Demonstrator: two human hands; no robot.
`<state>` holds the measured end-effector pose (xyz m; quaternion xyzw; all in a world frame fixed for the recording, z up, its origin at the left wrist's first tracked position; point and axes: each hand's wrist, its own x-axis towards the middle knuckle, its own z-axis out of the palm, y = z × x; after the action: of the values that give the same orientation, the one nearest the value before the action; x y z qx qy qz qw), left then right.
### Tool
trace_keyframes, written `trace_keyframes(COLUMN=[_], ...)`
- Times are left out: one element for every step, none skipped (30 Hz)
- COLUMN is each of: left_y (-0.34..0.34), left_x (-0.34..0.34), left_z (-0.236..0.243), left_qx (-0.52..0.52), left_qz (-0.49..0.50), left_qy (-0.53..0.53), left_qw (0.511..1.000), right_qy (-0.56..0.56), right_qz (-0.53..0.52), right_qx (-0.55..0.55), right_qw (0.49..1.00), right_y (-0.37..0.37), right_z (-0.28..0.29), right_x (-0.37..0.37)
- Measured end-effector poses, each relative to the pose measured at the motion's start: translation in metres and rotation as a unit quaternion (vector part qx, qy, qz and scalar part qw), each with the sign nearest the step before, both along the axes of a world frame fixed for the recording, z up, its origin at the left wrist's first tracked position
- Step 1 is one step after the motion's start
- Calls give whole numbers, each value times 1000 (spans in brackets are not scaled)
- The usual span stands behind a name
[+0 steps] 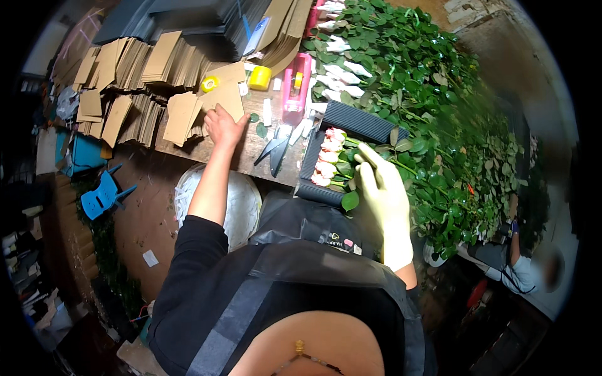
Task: The person wraps individual leafy green plants in white paper, places them into black plastic trays, and secures them with cardboard dividers. The person repeatedly picks up plants, wraps them, and arranges them in trays on a cluttered work table.
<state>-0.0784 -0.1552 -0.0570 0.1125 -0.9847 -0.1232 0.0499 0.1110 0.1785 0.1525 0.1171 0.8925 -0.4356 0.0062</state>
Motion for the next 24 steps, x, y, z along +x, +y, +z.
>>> trace_keyframes(left_y=[6, 10, 14, 18, 20, 20, 17, 14, 11, 8, 6, 4, 4, 12, 25, 41, 66, 90, 107, 118, 126, 129, 127, 119], left_x=[-5, -7, -7, -7, -9, -8, -6, -3, -1, 1, 3, 6, 11, 17, 27, 40, 62, 90, 115, 135, 148, 155, 147, 141], left_z=[6, 7, 8, 10, 13, 10, 7, 7, 9, 10, 15, 20, 25, 37, 52, 71, 104, 136, 150, 157, 160, 162, 164, 162], left_qx=[-25, -44, -62, -81, -36, -5, 27, 56, 106, 125, 144, 163, 153, 199, 244, 288, 325, 357, 337, 312, 352, 391, 392, 430], left_qz=[-15, -26, -37, -46, -37, -36, -33, -31, -8, 11, 29, 48, 41, 1, -40, -80, -129, -175, -252, -326, -357, -388, -414, -382], left_qy=[-36, -40, -44, -48, -78, -83, -88, -94, -131, -126, -121, -116, -68, -3, 63, 128, 111, 97, 86, 76, 79, 81, 68, 28], left_qw=[999, 998, 996, 995, 996, 996, 995, 994, 986, 984, 982, 979, 985, 980, 967, 946, 930, 912, 903, 889, 861, 830, 819, 817], right_qy=[-3, -3, -2, -2, -5, -9, -12, -3, 6, 18, 31, 21, 11, -20, -51, -84, -77, -71, -62, -143, -156, -169, -156, -158], right_qz=[-2, -3, -6, -12, -20, -23, -26, -31, -34, -36, -39, -46, -53, -68, -84, -84, -55, -20, -4, -61, -59, -58, -59, -54], right_qx=[-18, -21, -23, -22, -23, -16, -8, 2, 11, 0, -12, -45, -78, -130, -180, -195, -244, -296, -350, -332, -324, -316, -290, -340], right_qw=[1000, 1000, 1000, 1000, 1000, 1000, 1000, 1000, 999, 999, 999, 998, 996, 989, 979, 974, 965, 952, 935, 930, 931, 932, 942, 926], right_y=[0, 0, -1, -1, -1, 1, 3, 2, 2, 4, 5, 4, 2, -3, -9, -19, -24, -27, -27, -28, -23, -14, 3, 14], right_z=[-5, -6, -7, -7, -7, -5, -2, 4, 8, 6, 3, 4, 5, 10, 17, 32, 29, 26, 13, 8, 9, 10, 1, 4], right_x=[-2, -1, -1, -1, 1, 2, 2, 3, 3, 4, 5, 5, 6, 5, 4, 1, -2, -5, -6, -11, -17, -22, -23, -26])
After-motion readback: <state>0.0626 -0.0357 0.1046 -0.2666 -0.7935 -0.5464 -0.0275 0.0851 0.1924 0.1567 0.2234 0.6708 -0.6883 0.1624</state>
